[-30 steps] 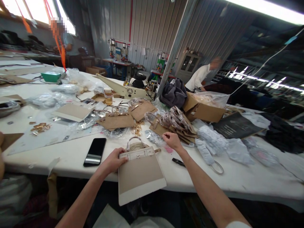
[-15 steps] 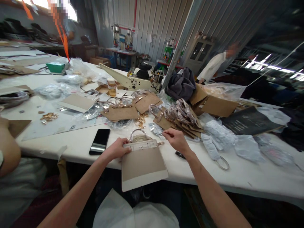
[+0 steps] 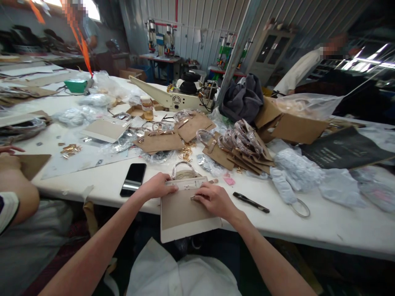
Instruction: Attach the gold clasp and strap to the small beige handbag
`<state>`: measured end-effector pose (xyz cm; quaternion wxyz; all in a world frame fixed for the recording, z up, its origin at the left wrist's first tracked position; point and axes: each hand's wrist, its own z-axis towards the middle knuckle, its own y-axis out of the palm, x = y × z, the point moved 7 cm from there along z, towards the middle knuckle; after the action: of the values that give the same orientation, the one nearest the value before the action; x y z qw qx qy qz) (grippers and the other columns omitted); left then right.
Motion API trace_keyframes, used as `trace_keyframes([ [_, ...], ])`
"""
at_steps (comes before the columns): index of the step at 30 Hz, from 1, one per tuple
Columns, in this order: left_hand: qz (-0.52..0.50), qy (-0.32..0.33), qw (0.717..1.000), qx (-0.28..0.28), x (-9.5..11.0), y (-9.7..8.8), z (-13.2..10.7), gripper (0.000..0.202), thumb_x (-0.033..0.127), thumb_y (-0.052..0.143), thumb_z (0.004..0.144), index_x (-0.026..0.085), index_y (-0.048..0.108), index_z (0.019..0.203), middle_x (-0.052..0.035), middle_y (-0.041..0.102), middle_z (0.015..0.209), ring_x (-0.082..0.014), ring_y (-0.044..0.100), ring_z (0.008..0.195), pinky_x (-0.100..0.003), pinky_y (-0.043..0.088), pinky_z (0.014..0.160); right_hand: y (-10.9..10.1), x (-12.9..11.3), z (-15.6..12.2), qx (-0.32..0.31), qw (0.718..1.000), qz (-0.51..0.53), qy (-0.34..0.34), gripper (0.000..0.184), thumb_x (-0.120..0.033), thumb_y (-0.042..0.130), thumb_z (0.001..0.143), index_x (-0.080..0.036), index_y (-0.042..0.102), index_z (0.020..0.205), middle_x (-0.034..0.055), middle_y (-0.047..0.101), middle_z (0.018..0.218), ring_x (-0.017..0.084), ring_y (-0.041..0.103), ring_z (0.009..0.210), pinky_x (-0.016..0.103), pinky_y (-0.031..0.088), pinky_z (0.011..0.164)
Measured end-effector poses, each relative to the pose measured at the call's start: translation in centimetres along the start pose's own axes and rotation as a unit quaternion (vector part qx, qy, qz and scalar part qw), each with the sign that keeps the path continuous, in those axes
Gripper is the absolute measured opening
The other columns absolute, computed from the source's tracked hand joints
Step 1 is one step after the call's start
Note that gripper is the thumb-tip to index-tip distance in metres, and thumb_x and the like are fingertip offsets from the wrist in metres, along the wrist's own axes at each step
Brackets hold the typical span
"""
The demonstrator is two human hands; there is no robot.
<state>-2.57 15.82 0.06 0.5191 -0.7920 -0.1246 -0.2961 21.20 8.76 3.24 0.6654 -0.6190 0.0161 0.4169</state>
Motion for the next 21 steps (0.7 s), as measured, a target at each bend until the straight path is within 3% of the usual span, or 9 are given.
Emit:
trace_keyframes([
  [6, 0.065, -0.04, 0.997, 0.031, 0.5, -0.1, 0.3, 0.041, 0.061, 0.074, 0.079, 0.02, 0.072, 0.076, -0.0094, 0.075, 0.078, -0.0246, 0.064, 0.071, -0.033, 0.034, 0.063, -0.1, -1.2, 0.0, 0.04, 0.991, 0.127, 0.002, 0.011, -0.018, 0.067, 0.105, -0.023, 0.075, 0.099, 0.0025, 0.072, 0.094, 0.02, 0.067, 0.086, 0.031, 0.049, 0.078],
  [11, 0.067, -0.009, 0.997, 0.034, 0.9, 0.2, 0.7, 0.038, 0.057, 0.074, 0.079, 0.02, 0.069, 0.07, -0.0066, 0.07, 0.072, -0.0223, 0.061, 0.068, -0.034, 0.034, 0.063, 1.9, -0.8, -0.7, 0.062, 0.989, 0.125, 0.04, 0.013, -0.023, 0.064, 0.107, -0.023, 0.07, 0.096, 0.0025, 0.07, 0.092, 0.02, 0.064, 0.085, 0.031, 0.048, 0.078],
  [16, 0.002, -0.004, 1.0, 0.003, 1.3, -0.2, 1.1, 0.039, 0.057, 0.075, 0.075, 0.019, 0.067, 0.073, -0.0028, 0.067, 0.069, -0.0209, 0.06, 0.07, -0.031, 0.034, 0.062, 2.7, -0.9, -1.4, 0.127, 0.975, 0.18, 0.029, 0.014, -0.029, 0.07, 0.105, -0.025, 0.081, 0.097, 0.0051, 0.075, 0.099, 0.022, 0.07, 0.088, 0.033, 0.054, 0.08],
  [19, -0.056, -0.018, 0.998, 0.001, 1.1, -0.6, 1.4, 0.049, 0.067, 0.077, 0.074, 0.02, 0.063, 0.071, -0.0001, 0.061, 0.066, -0.0184, 0.054, 0.067, -0.03, 0.032, 0.06, 2.6, -0.6, -1.4, 0.139, 0.962, 0.231, 0.031, 0.012, -0.032, 0.076, 0.102, -0.027, 0.087, 0.1, 0.0057, 0.079, 0.101, 0.023, 0.073, 0.088, 0.034, 0.058, 0.08],
  [21, -0.122, -0.046, 0.991, -0.031, 0.6, -0.4, 1.6, 0.06, 0.076, 0.079, 0.071, 0.019, 0.062, 0.07, 0.0007, 0.058, 0.063, -0.0171, 0.051, 0.064, -0.03, 0.032, 0.058, 2.5, -0.2, -1.3, 0.143, 0.954, 0.26, 0.04, 0.011, -0.033, 0.079, 0.101, -0.027, 0.088, 0.1, 0.0059, 0.08, 0.099, 0.024, 0.075, 0.087, 0.033, 0.059, 0.077],
])
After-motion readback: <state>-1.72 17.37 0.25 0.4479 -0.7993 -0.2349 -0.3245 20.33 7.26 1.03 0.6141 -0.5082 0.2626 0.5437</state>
